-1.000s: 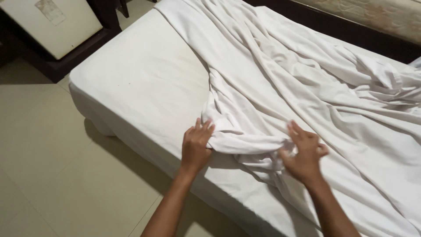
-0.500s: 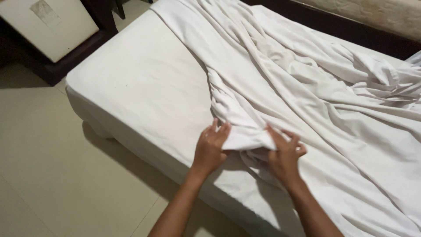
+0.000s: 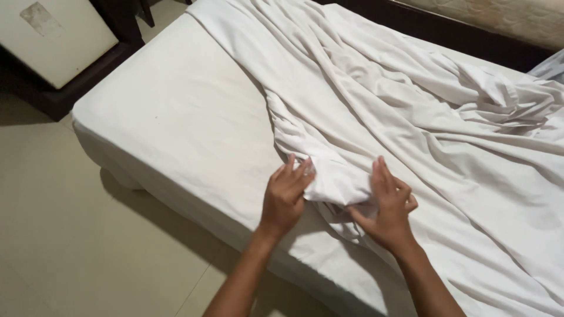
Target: The person spreads a white sheet over a mattress, smoothing it out and tucking the edges under the mattress. They work around the bed, pulling and adjusting the sheet to fit snugly over the mattress surface.
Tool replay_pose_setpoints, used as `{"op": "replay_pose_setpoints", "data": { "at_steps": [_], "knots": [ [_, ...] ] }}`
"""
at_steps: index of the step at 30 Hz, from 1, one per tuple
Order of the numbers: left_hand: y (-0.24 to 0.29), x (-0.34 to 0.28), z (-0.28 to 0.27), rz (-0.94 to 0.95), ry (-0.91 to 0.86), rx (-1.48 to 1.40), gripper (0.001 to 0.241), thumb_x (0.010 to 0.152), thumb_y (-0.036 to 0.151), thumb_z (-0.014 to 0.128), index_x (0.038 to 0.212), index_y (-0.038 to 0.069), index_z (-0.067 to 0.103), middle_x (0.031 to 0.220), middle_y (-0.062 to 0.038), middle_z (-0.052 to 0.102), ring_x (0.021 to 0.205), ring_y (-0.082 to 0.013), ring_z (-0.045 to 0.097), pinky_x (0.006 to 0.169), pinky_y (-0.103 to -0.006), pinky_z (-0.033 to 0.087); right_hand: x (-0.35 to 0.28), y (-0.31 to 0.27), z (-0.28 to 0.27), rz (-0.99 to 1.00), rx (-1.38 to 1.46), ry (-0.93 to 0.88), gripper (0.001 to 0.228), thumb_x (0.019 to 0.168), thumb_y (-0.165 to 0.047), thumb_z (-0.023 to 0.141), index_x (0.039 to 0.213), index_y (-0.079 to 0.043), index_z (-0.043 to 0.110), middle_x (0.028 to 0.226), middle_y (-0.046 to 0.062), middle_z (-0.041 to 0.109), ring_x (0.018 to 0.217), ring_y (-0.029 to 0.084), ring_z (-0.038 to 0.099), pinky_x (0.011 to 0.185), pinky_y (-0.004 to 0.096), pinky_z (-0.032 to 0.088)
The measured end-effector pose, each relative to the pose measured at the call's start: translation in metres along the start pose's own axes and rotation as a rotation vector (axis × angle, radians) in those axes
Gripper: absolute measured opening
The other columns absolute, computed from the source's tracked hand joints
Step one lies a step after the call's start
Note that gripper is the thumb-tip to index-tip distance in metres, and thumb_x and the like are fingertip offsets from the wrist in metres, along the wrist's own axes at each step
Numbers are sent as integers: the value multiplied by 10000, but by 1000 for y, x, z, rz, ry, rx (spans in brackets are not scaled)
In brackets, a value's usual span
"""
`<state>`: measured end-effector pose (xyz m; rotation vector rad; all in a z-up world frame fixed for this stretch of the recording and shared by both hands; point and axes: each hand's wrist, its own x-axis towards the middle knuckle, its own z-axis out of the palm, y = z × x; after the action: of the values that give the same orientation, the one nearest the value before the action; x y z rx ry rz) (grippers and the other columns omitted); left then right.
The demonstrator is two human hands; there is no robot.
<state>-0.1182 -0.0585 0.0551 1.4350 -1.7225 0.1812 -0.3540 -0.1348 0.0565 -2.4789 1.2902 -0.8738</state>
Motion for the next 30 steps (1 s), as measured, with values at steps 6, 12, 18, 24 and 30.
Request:
{"op": "replay_pose_setpoints", "data": {
  "at_steps": [6, 12, 18, 24, 30],
  "knots": [
    [65, -1, 8, 145, 9, 94, 343, 866, 37, 687, 1206, 71, 716, 1355, -132, 689, 1442, -396, 512, 1158, -530, 386, 1, -25, 2, -247, -11, 42, 925, 598, -232, 800, 1475, -156, 515, 1560, -1, 482, 1306, 273, 466, 1008, 489, 249],
    [17, -4, 22, 52, -28, 47, 486, 923, 194, 757, 1360, 21, 634, 1375, -158, 666, 1441, -399, 510, 1143, -502, 390, 0, -1, -24, -189, 43, 156, 579, 773, -132, 757, 1342, -200, 674, 1370, -39, 688, 1231, 202, 578, 995, 444, 231],
    [-23, 12, 37, -57, -72, 186, 677, 870, 289, 797, 1447, 36, 550, 1460, -162, 590, 1445, -417, 435, 1126, -500, 371, -11, 20, -37, -83, 61, 207, 485, 857, -81, 693, 1324, -213, 701, 1314, -48, 727, 1238, 193, 597, 1035, 427, 242],
    [-25, 38, 48, -80, -123, 95, 757, 818, 317, 812, 1479, 78, 529, 1550, -147, 491, 1484, -419, 365, 1157, -533, 348, -18, 14, -36, -76, 123, 192, 458, 871, -91, 706, 1316, -199, 698, 1309, -30, 729, 1223, 196, 588, 1020, 417, 236],
    [-21, 53, 41, 1, -86, 1, 725, 752, 212, 773, 1442, 121, 571, 1555, -159, 478, 1460, -464, 343, 1135, -589, 335, -22, -3, -36, -149, 198, 138, 478, 862, -141, 695, 1338, -188, 685, 1326, -23, 719, 1240, 194, 580, 1008, 409, 230]
  ]
}}
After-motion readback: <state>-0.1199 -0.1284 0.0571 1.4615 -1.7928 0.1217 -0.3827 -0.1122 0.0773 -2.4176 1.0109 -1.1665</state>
